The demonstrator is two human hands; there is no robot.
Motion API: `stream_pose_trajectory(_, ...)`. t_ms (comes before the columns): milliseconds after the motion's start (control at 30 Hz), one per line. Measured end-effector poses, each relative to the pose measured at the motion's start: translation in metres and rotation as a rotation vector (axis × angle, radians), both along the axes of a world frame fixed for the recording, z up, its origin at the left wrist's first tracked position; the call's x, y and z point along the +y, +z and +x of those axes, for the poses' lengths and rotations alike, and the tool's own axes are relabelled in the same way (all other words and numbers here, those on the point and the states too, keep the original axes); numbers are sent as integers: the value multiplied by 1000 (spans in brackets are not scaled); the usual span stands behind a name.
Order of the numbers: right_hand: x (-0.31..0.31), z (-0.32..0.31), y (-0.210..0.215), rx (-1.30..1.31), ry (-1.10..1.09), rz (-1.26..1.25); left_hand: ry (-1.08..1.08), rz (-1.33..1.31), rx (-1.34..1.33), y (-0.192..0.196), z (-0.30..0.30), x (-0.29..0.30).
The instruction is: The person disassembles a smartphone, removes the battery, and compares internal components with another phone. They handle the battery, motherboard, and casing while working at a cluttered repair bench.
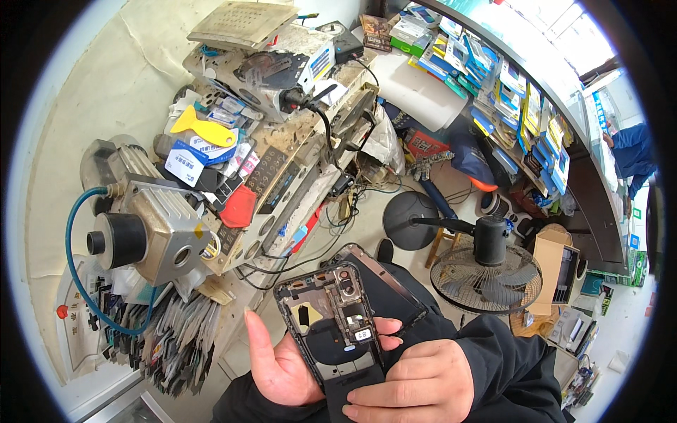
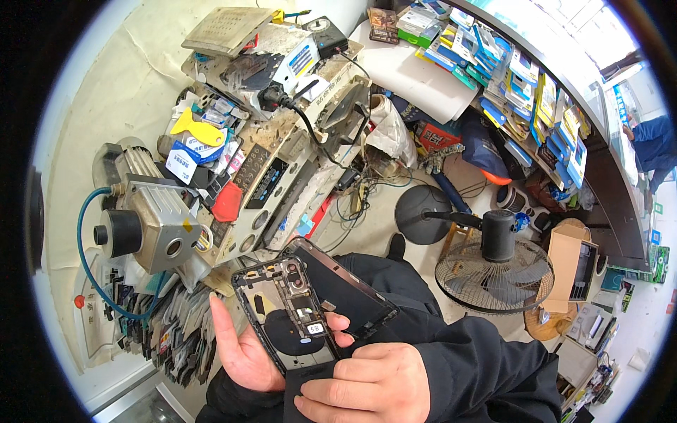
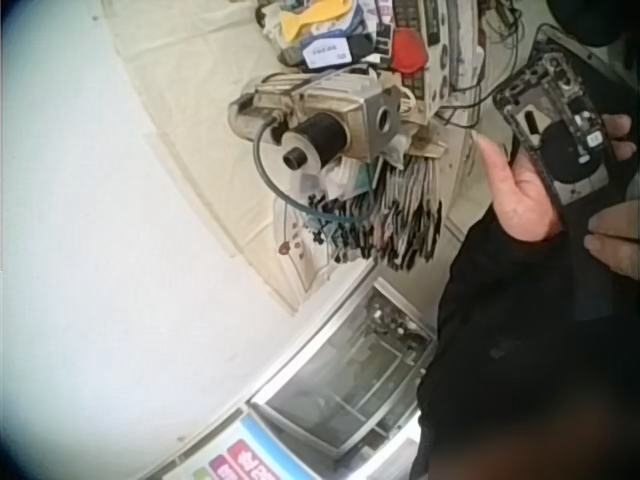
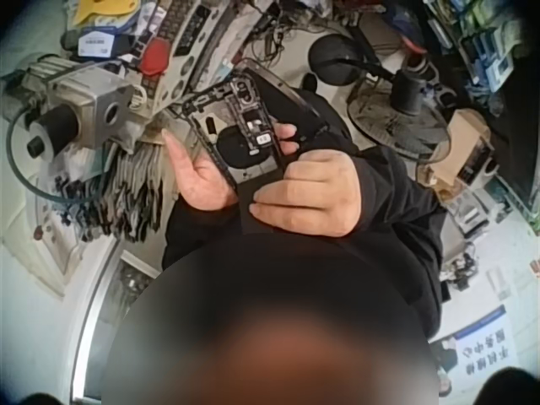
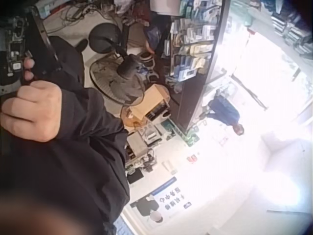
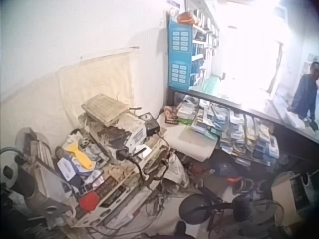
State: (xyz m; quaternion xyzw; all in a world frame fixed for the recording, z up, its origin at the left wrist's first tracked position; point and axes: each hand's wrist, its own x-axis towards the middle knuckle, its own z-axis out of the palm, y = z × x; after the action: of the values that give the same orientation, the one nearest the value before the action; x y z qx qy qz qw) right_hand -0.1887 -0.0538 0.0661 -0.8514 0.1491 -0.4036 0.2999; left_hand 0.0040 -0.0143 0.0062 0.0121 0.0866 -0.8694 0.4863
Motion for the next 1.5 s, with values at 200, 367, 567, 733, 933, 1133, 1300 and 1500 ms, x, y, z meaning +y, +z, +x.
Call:
stream_pose_trajectory(200, 1, 2, -1, -26, -21, -1, 3, 13, 20, 2, 0, 2)
stream_pose_trajectory(367, 2, 1, 0, -28, -31, 13, -53, 219, -177, 19, -2, -4)
stream_pose_trajectory(567, 3, 1, 2, -22, -40, 5, 0, -16, 59, 0, -1, 0)
stream_pose_trajectory(733, 4, 2, 1, -25, -51, -3, -15, -1, 36, 3, -2, 2)
stream_pose_trajectory(933, 6, 0, 2, -21, -33, 24, -35, 13, 25, 4, -2, 2)
stream_pose_trajectory(1133, 6, 1, 1, -38, -41, 23, -85, 244, -145, 19, -1, 3)
stream_pose_trajectory(1300, 6, -2, 2, -27, -17, 28, -81, 219, -138, 18, -3, 3)
stream_pose_trajectory(1500, 5, -2, 3, -37, -7, 23, -104, 201, -151, 18, -2, 1)
